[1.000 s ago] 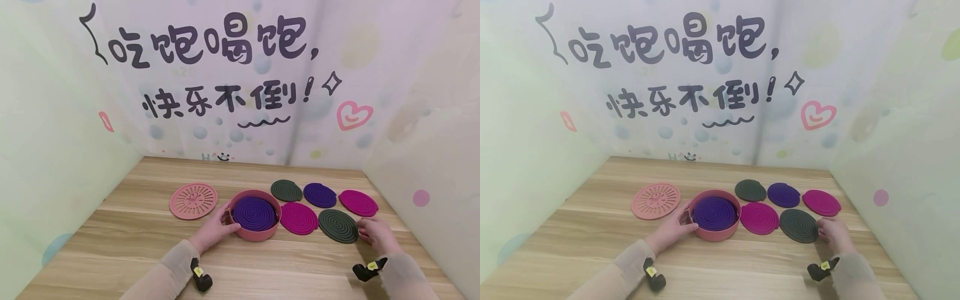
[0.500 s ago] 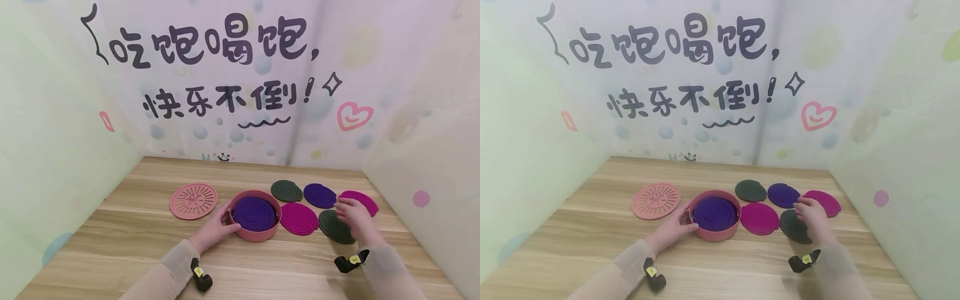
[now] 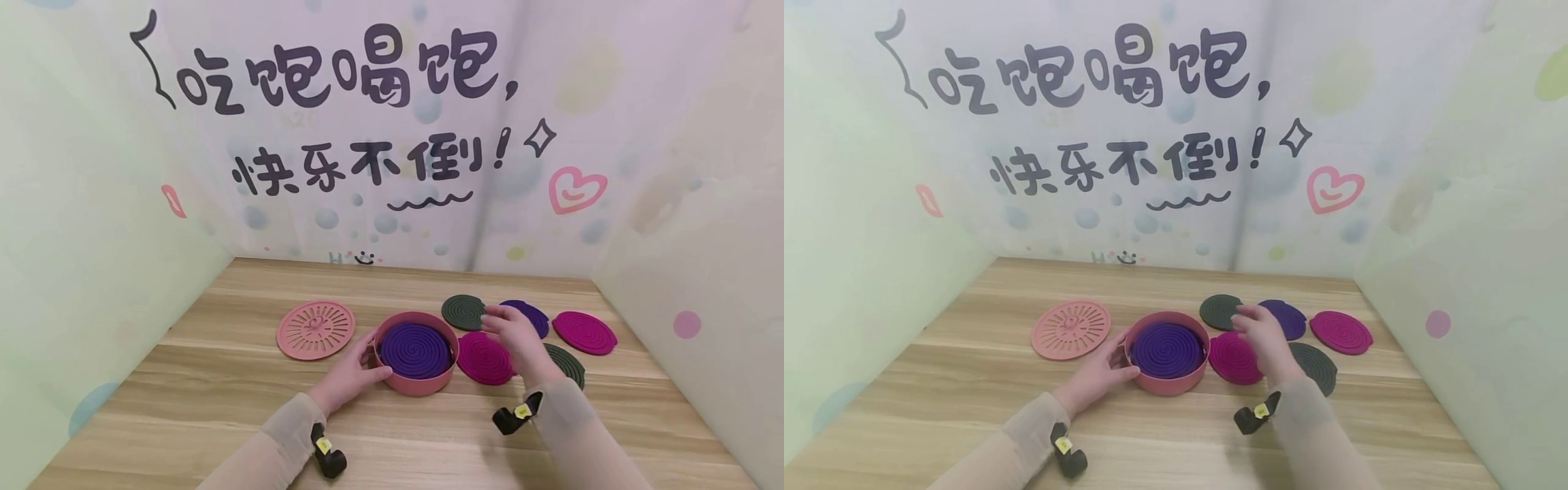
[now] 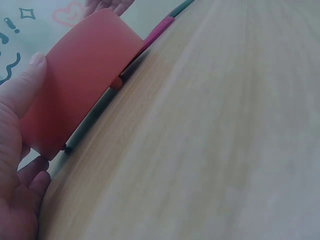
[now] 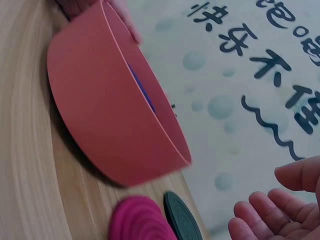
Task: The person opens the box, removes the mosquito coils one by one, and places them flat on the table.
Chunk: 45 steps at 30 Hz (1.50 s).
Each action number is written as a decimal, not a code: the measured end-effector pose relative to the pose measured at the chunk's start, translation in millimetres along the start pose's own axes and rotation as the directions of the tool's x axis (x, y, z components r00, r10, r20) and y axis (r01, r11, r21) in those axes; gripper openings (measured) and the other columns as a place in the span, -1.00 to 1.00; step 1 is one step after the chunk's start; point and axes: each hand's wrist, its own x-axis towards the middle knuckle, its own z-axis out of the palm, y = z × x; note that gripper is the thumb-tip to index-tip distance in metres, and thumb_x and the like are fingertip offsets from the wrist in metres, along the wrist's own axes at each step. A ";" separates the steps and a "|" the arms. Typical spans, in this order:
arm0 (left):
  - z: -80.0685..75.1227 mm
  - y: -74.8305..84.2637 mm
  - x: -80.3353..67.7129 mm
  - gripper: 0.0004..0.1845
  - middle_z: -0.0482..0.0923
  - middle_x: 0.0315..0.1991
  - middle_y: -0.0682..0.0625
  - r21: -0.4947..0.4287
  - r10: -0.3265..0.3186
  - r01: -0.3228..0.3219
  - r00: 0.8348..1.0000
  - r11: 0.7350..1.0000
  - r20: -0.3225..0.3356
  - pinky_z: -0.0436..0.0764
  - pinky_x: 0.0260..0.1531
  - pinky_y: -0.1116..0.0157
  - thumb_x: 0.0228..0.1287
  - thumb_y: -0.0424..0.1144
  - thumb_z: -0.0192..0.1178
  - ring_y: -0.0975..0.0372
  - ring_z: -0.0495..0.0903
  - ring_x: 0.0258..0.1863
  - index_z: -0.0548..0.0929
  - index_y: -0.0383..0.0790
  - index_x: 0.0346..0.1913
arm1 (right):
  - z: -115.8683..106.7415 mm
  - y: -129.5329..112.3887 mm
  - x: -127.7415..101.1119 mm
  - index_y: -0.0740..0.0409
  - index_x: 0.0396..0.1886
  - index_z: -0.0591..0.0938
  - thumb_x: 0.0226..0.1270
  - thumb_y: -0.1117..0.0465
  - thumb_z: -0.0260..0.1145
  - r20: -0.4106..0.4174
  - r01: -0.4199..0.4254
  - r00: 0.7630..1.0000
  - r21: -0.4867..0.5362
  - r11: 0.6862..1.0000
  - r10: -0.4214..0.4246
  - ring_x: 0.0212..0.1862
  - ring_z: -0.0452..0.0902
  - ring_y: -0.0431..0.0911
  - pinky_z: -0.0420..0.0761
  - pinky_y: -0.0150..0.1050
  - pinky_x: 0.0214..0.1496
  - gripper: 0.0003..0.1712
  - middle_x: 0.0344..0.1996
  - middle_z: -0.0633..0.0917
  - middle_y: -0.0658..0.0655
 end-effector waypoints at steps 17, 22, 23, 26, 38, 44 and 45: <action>-1.7 26.4 -10.4 -0.15 0.04 0.24 -0.15 -0.060 -0.005 0.007 0.999 0.998 0.037 0.19 0.08 0.11 0.02 -0.14 0.22 0.03 0.15 0.15 -0.05 -0.08 0.32 | 66.9 -0.4 11.3 0.30 0.03 0.34 0.15 0.31 0.14 0.073 -0.011 0.997 0.039 0.999 0.008 -0.01 0.36 0.06 0.30 -0.09 0.07 -0.58 -0.04 0.43 0.29; -1.8 29.8 -11.5 -0.15 0.03 0.24 -0.17 -0.060 0.002 0.001 0.999 0.998 0.042 0.20 0.08 0.11 0.04 -0.15 0.21 0.01 0.14 0.16 -0.05 -0.11 0.32 | 74.5 1.4 11.0 0.21 0.02 0.37 0.14 0.26 0.17 0.062 -0.051 0.997 0.028 0.998 0.049 0.03 0.30 0.00 0.24 -0.04 0.11 -0.59 -0.01 0.42 0.21; -1.8 29.9 -11.4 -0.16 0.03 0.24 -0.17 -0.066 0.004 -0.001 0.999 0.998 0.044 0.20 0.07 0.10 0.04 -0.16 0.21 0.01 0.14 0.16 -0.06 -0.12 0.32 | 75.9 1.5 10.8 0.21 0.02 0.37 0.14 0.25 0.17 0.059 -0.054 0.997 0.018 0.998 0.053 0.03 0.30 0.00 0.24 -0.03 0.11 -0.58 -0.01 0.41 0.20; -1.5 29.7 -10.7 -0.17 0.04 0.24 -0.18 -0.081 0.014 -0.010 0.999 0.997 0.052 0.19 0.07 0.09 0.05 -0.18 0.20 0.01 0.14 0.16 -0.05 -0.14 0.32 | 79.7 2.2 11.5 0.20 0.04 0.36 0.14 0.23 0.17 0.050 -0.061 0.997 -0.013 0.998 0.061 0.03 0.29 0.00 0.25 -0.02 0.09 -0.56 -0.02 0.40 0.17; -1.4 29.8 -11.0 -0.17 0.06 0.23 -0.19 -0.076 0.026 -0.023 0.999 0.997 0.047 0.19 0.07 0.10 0.04 -0.18 0.21 0.03 0.16 0.15 -0.05 -0.16 0.31 | 86.9 0.2 13.7 0.17 0.04 0.38 0.13 0.14 0.19 0.025 -0.080 0.996 -0.195 0.977 0.086 0.04 0.27 0.03 0.23 0.05 0.08 -0.53 -0.05 0.43 0.15; -1.8 30.2 -10.2 -0.18 0.07 0.23 -0.19 -0.088 0.051 -0.046 0.997 0.995 0.060 0.18 0.08 0.08 0.06 -0.21 0.19 0.03 0.17 0.14 -0.04 -0.18 0.31 | 87.3 -0.6 13.3 0.20 0.02 0.39 0.12 0.15 0.19 0.024 -0.068 0.997 -0.228 0.971 0.075 0.05 0.26 0.05 0.24 0.06 0.06 -0.55 -0.03 0.41 0.18; -1.8 30.1 -10.0 -0.18 0.07 0.23 -0.19 -0.088 0.053 -0.048 0.997 0.995 0.061 0.17 0.08 0.08 0.06 -0.21 0.19 0.03 0.17 0.14 -0.05 -0.19 0.31 | 87.3 -0.7 13.3 0.20 0.02 0.39 0.13 0.15 0.19 0.025 -0.068 0.997 -0.227 0.972 0.075 0.04 0.26 0.05 0.24 0.06 0.07 -0.55 -0.03 0.42 0.18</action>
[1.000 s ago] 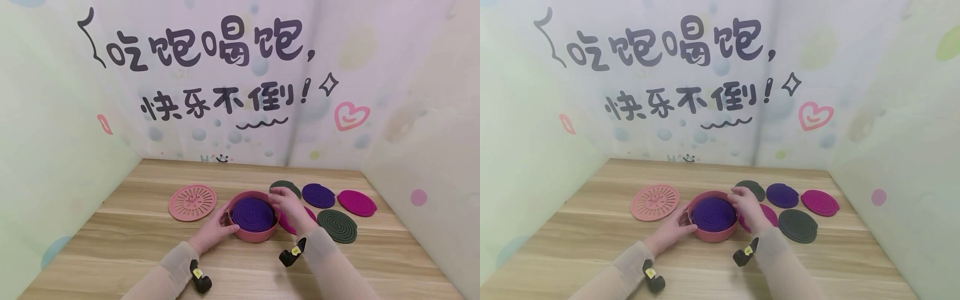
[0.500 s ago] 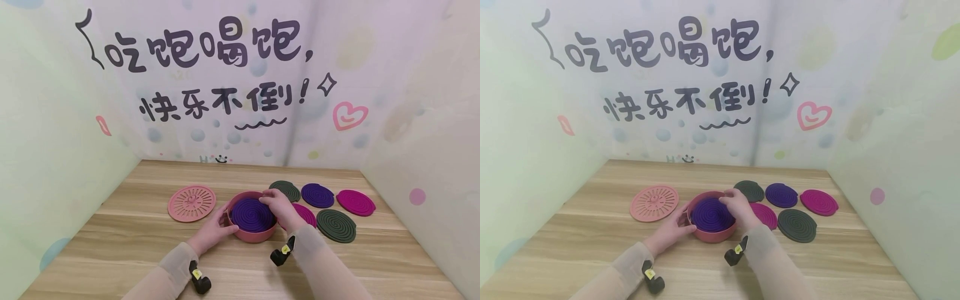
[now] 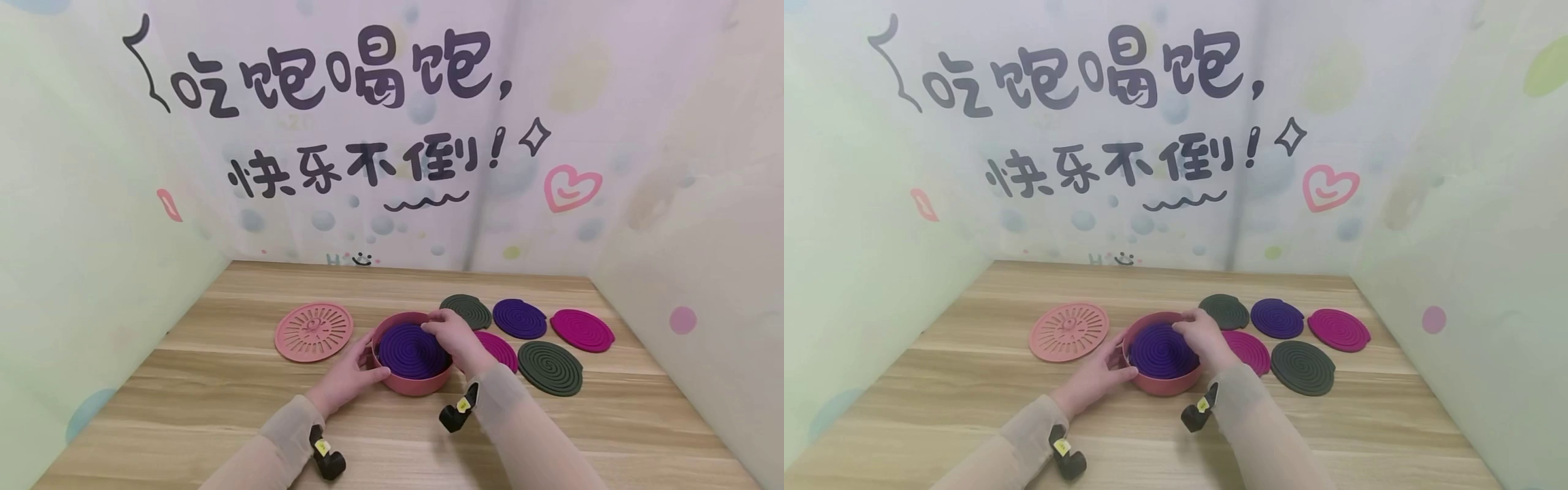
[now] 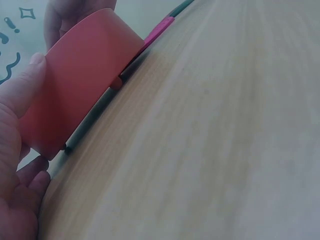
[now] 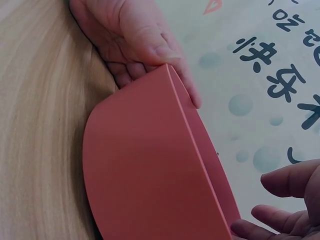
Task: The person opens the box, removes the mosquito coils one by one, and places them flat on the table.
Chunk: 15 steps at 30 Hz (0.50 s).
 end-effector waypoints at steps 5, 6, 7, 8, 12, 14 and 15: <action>-0.2 -0.4 0.0 -0.18 0.07 0.23 -0.18 0.010 -0.008 0.008 1.000 1.000 0.002 0.16 0.09 0.09 0.06 -0.21 0.19 0.04 0.17 0.14 -0.05 -0.18 0.31 | 0.1 -0.7 -0.3 0.19 0.02 0.39 0.12 0.16 0.20 -0.002 -0.015 1.000 0.013 1.000 0.015 0.03 0.28 0.02 0.24 0.03 0.08 -0.55 -0.06 0.44 0.16; -0.3 -0.4 0.1 -0.19 0.07 0.23 -0.18 0.009 -0.009 0.009 1.000 1.000 0.003 0.17 0.09 0.09 0.06 -0.21 0.19 0.04 0.17 0.15 -0.05 -0.18 0.31 | 0.2 -0.8 -0.3 0.19 0.02 0.39 0.11 0.16 0.20 -0.002 -0.014 1.000 0.016 1.000 0.014 0.02 0.29 0.02 0.24 0.03 0.08 -0.55 -0.07 0.45 0.16; -0.3 -0.5 0.0 -0.19 0.07 0.23 -0.18 0.009 -0.010 0.010 1.000 1.000 0.003 0.17 0.09 0.10 0.07 -0.21 0.19 0.04 0.17 0.15 -0.05 -0.18 0.31 | 0.3 -0.7 -0.3 0.19 0.02 0.39 0.11 0.16 0.20 -0.001 -0.013 1.000 0.019 1.000 0.013 0.02 0.29 0.02 0.24 0.03 0.08 -0.55 -0.07 0.45 0.16; -0.4 -0.6 -0.1 -0.19 0.07 0.23 -0.19 0.008 -0.008 0.008 1.000 1.000 0.002 0.17 0.09 0.09 0.07 -0.21 0.19 0.03 0.17 0.15 -0.05 -0.18 0.31 | 0.4 -0.6 -0.2 0.19 0.02 0.40 0.11 0.17 0.20 -0.001 -0.013 1.000 0.023 1.000 0.013 0.02 0.30 0.02 0.24 0.02 0.08 -0.55 -0.08 0.45 0.16; -0.3 -0.1 -0.4 -0.18 0.05 0.23 -0.19 0.011 -0.013 0.013 1.000 1.000 -0.001 0.17 0.09 0.09 0.06 -0.21 0.19 0.03 0.16 0.15 -0.05 -0.17 0.31 | 0.3 -0.5 -0.3 0.20 0.02 0.40 0.12 0.17 0.19 0.001 -0.009 1.000 0.036 0.999 0.009 0.03 0.29 0.02 0.22 0.04 0.09 -0.56 -0.07 0.45 0.16; -0.3 0.1 -0.5 -0.18 0.05 0.23 -0.19 0.016 -0.015 0.016 1.000 1.000 -0.007 0.16 0.09 0.09 0.06 -0.20 0.20 0.02 0.16 0.15 -0.04 -0.17 0.31 | 0.2 -0.4 -0.4 0.19 0.01 0.40 0.13 0.17 0.19 -0.001 -0.008 1.000 0.033 0.999 0.008 0.03 0.28 0.03 0.22 0.05 0.08 -0.57 -0.06 0.44 0.16; -0.2 0.2 -0.5 -0.18 0.05 0.23 -0.19 0.019 -0.018 0.019 1.000 1.000 -0.007 0.16 0.09 0.10 0.06 -0.20 0.20 0.03 0.16 0.15 -0.04 -0.17 0.31 | 0.3 -0.3 -0.5 0.18 0.01 0.41 0.13 0.17 0.19 -0.003 -0.006 1.000 0.022 1.000 0.006 0.03 0.28 0.02 0.23 0.05 0.07 -0.57 -0.07 0.44 0.16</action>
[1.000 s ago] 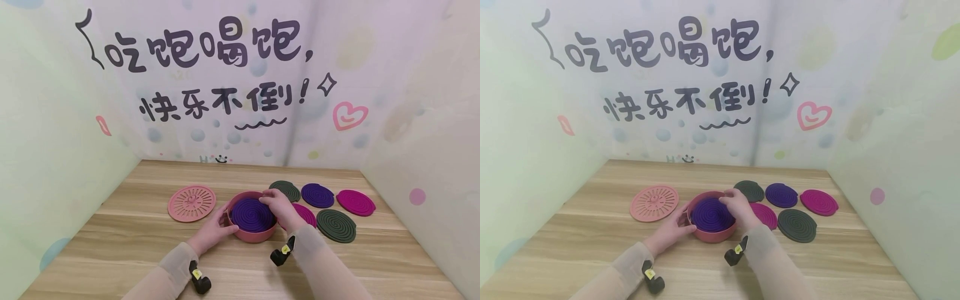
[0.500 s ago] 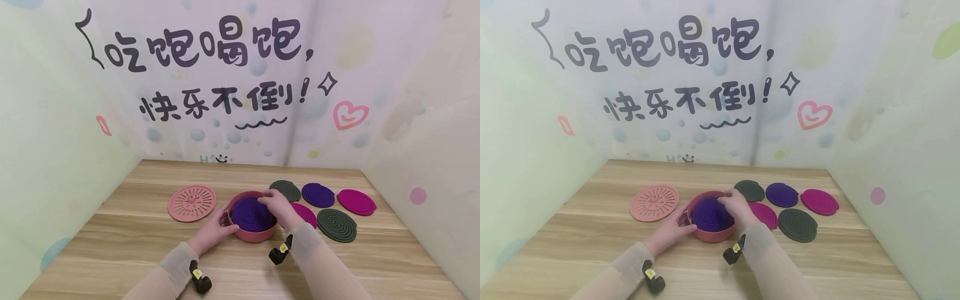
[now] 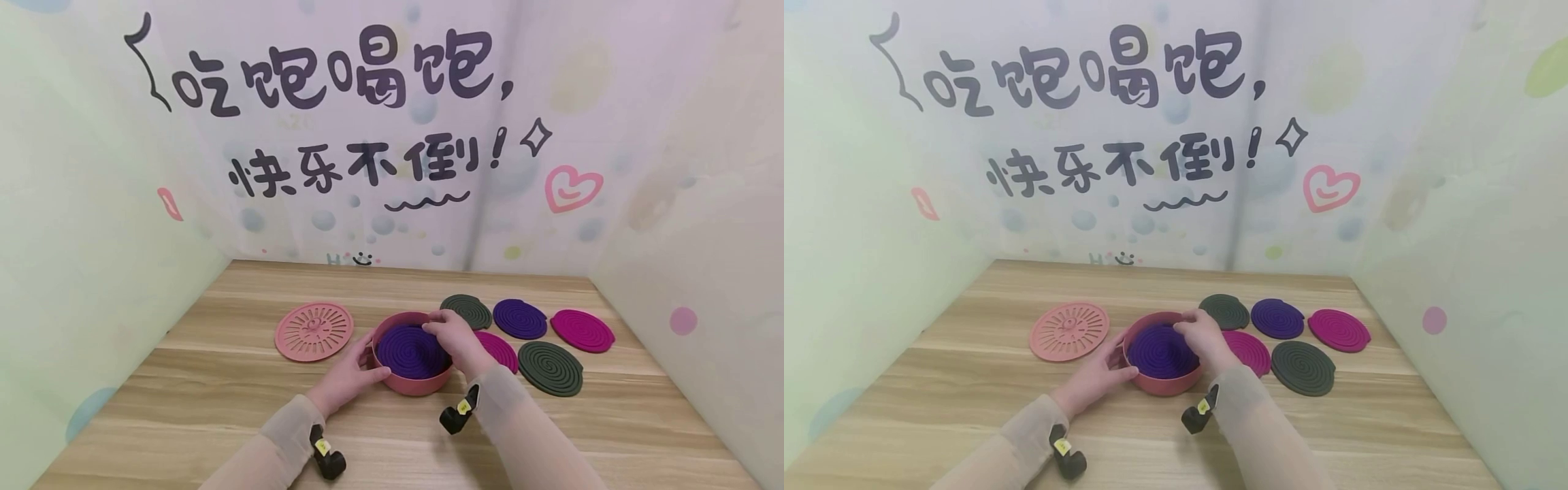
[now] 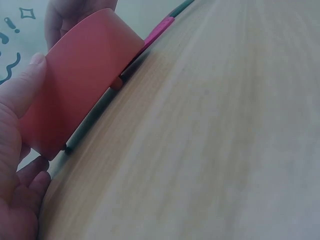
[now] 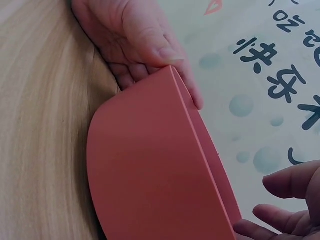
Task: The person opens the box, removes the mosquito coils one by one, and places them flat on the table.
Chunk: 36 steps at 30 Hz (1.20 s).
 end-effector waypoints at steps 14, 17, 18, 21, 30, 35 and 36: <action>1.2 3.4 -1.3 -0.18 0.06 0.22 -0.21 0.013 -0.009 0.010 1.000 1.000 -0.018 0.19 0.08 0.10 0.04 -0.19 0.21 0.00 0.17 0.14 -0.03 -0.16 0.31 | 1.5 0.8 -2.5 0.16 -0.06 0.46 0.13 0.19 0.17 -0.021 0.016 1.000 -0.050 0.999 -0.017 -0.01 0.31 0.03 0.27 0.07 0.02 -0.66 -0.12 0.47 0.13; 1.1 3.9 -1.5 -0.18 0.05 0.23 -0.21 0.011 -0.009 0.009 1.000 1.000 -0.018 0.19 0.08 0.09 0.05 -0.20 0.20 -0.01 0.17 0.13 -0.03 -0.16 0.31 | 1.1 0.7 -2.8 0.16 -0.05 0.46 0.14 0.21 0.16 -0.014 0.014 1.000 -0.027 1.000 -0.014 0.02 0.29 0.03 0.24 0.08 0.05 -0.65 -0.09 0.46 0.13; 1.1 4.0 -1.5 -0.18 0.05 0.23 -0.21 0.009 -0.009 0.009 1.000 1.000 -0.017 0.18 0.08 0.09 0.05 -0.20 0.20 -0.01 0.17 0.13 -0.03 -0.16 0.31 | 0.9 0.8 -2.9 0.16 -0.04 0.45 0.14 0.21 0.16 -0.012 0.014 1.000 -0.019 1.000 -0.014 0.03 0.28 0.03 0.24 0.08 0.06 -0.65 -0.07 0.45 0.14; 1.2 3.1 -1.0 -0.19 0.06 0.22 -0.21 0.002 -0.005 0.005 1.000 1.000 -0.017 0.19 0.08 0.08 0.05 -0.20 0.21 -0.01 0.18 0.13 -0.02 -0.15 0.31 | 0.8 2.0 -2.3 0.17 -0.01 0.44 0.15 0.23 0.15 -0.010 0.014 1.000 0.019 1.000 -0.014 0.05 0.26 0.04 0.20 0.09 0.08 -0.63 -0.04 0.44 0.14; 0.6 -0.6 0.0 -0.18 0.10 0.21 -0.16 0.000 -0.009 0.009 1.000 1.000 -0.018 0.23 0.05 0.10 0.04 -0.18 0.21 0.04 0.20 0.12 -0.01 -0.11 0.31 | 1.1 3.1 -0.6 0.18 0.00 0.43 0.08 0.30 0.21 -0.050 0.045 0.998 0.098 0.994 -0.040 -0.02 0.33 0.00 0.23 0.04 0.08 -0.58 -0.08 0.48 0.15; 0.2 0.3 0.3 -0.19 0.10 0.21 -0.17 -0.012 -0.007 0.007 1.000 1.000 -0.008 0.22 0.06 0.10 0.05 -0.20 0.21 0.04 0.19 0.13 -0.02 -0.12 0.31 | 1.1 4.9 1.3 0.19 0.02 0.42 0.07 0.31 0.23 -0.047 0.045 0.998 0.127 0.991 -0.039 -0.01 0.33 -0.01 0.23 0.02 0.10 -0.55 -0.08 0.47 0.14; 0.1 0.4 0.4 -0.19 0.10 0.21 -0.18 -0.014 -0.005 0.005 1.000 1.000 -0.006 0.21 0.06 0.10 0.05 -0.20 0.20 0.03 0.19 0.13 -0.03 -0.13 0.31 | 1.2 5.1 1.4 0.20 0.01 0.42 0.06 0.31 0.23 -0.047 0.043 0.998 0.133 0.990 -0.037 -0.01 0.32 -0.01 0.22 0.01 0.10 -0.55 -0.07 0.47 0.14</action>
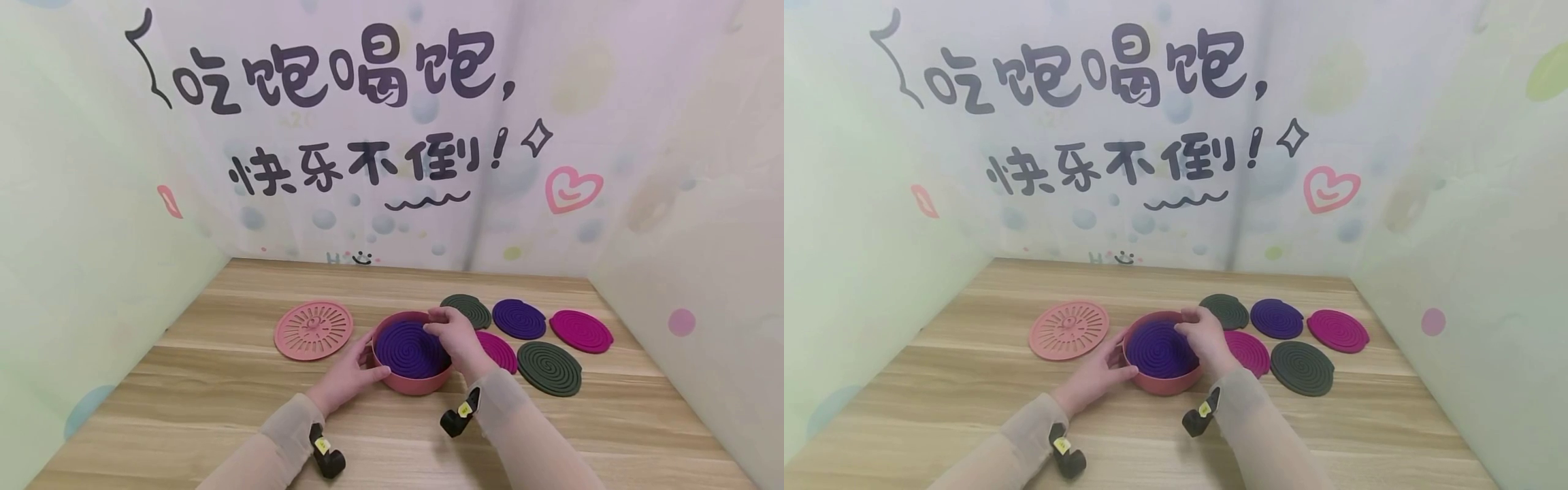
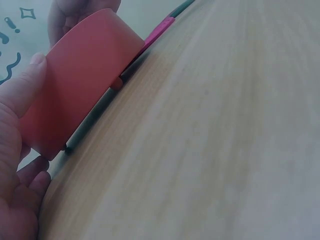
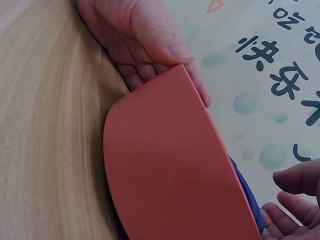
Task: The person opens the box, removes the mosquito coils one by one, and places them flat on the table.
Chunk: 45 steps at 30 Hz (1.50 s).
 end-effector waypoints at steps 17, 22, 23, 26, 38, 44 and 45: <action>-1.0 -1.3 1.0 -0.19 0.06 0.23 -0.19 -0.030 0.029 -0.028 0.999 0.999 0.030 0.18 0.08 0.08 0.07 -0.23 0.18 0.03 0.16 0.15 -0.06 -0.16 0.31 | -2.4 -0.2 -3.2 0.18 -0.16 0.58 0.03 0.22 0.26 0.058 -0.079 0.995 0.026 0.997 0.078 0.12 0.19 0.08 0.18 0.09 0.10 -0.69 0.06 0.37 0.17; -1.3 -0.9 1.3 -0.19 0.06 0.22 -0.19 -0.045 0.027 -0.025 0.999 0.999 0.038 0.19 0.07 0.08 0.07 -0.25 0.18 0.03 0.16 0.15 -0.07 -0.17 0.31 | -0.7 -0.3 -2.7 0.16 -0.14 0.56 0.05 0.22 0.25 0.064 -0.078 0.995 0.034 0.996 0.075 0.09 0.22 0.03 0.14 0.07 0.13 -0.68 -0.01 0.43 0.12; -1.3 -0.7 1.3 -0.19 0.07 0.22 -0.19 -0.047 0.025 -0.023 0.999 0.999 0.038 0.19 0.07 0.08 0.07 -0.25 0.18 0.03 0.16 0.15 -0.07 -0.17 0.31 | -0.4 -0.3 -2.8 0.16 -0.12 0.55 0.06 0.23 0.24 0.064 -0.075 0.995 0.039 0.996 0.072 0.09 0.22 0.03 0.12 0.08 0.14 -0.67 -0.02 0.43 0.11; -1.3 -0.1 1.3 -0.19 0.08 0.22 -0.19 -0.049 0.019 -0.017 0.999 0.999 0.038 0.21 0.06 0.08 0.07 -0.24 0.18 0.03 0.17 0.14 -0.07 -0.16 0.31 | -0.1 -0.8 -3.6 0.16 -0.08 0.52 0.05 0.25 0.25 0.054 -0.083 0.995 0.063 0.995 0.079 0.11 0.20 0.02 0.09 0.05 0.16 -0.63 0.00 0.42 0.11; -0.9 -0.7 1.0 -0.18 0.11 0.20 -0.19 -0.053 0.014 -0.013 0.999 0.999 0.032 0.23 0.05 0.08 0.06 -0.25 0.19 0.03 0.20 0.13 -0.07 -0.15 0.32 | -1.8 1.9 -4.9 0.14 -0.08 0.53 0.07 0.23 0.22 0.099 -0.127 0.988 0.114 0.985 0.116 0.10 0.22 0.06 0.18 0.10 0.09 -0.64 0.09 0.33 0.15; -1.1 -1.1 0.9 -0.18 0.11 0.20 -0.17 -0.046 0.010 -0.009 1.000 0.999 0.029 0.24 0.05 0.09 0.06 -0.24 0.19 0.05 0.21 0.12 -0.07 -0.14 0.32 | -2.4 -0.5 -6.4 0.10 -0.05 0.49 0.08 0.24 0.21 0.137 -0.143 0.983 0.141 0.980 0.124 0.07 0.25 0.04 0.23 0.08 0.06 -0.63 0.03 0.39 0.11; -1.1 -1.0 0.7 -0.18 0.11 0.20 -0.17 -0.046 0.008 -0.006 1.000 0.999 0.029 0.24 0.05 0.09 0.06 -0.24 0.19 0.05 0.21 0.12 -0.07 -0.13 0.32 | -2.4 -0.9 -6.8 0.10 -0.04 0.49 0.08 0.25 0.21 0.143 -0.141 0.982 0.143 0.980 0.120 0.05 0.27 0.04 0.28 0.05 0.03 -0.62 0.02 0.39 0.11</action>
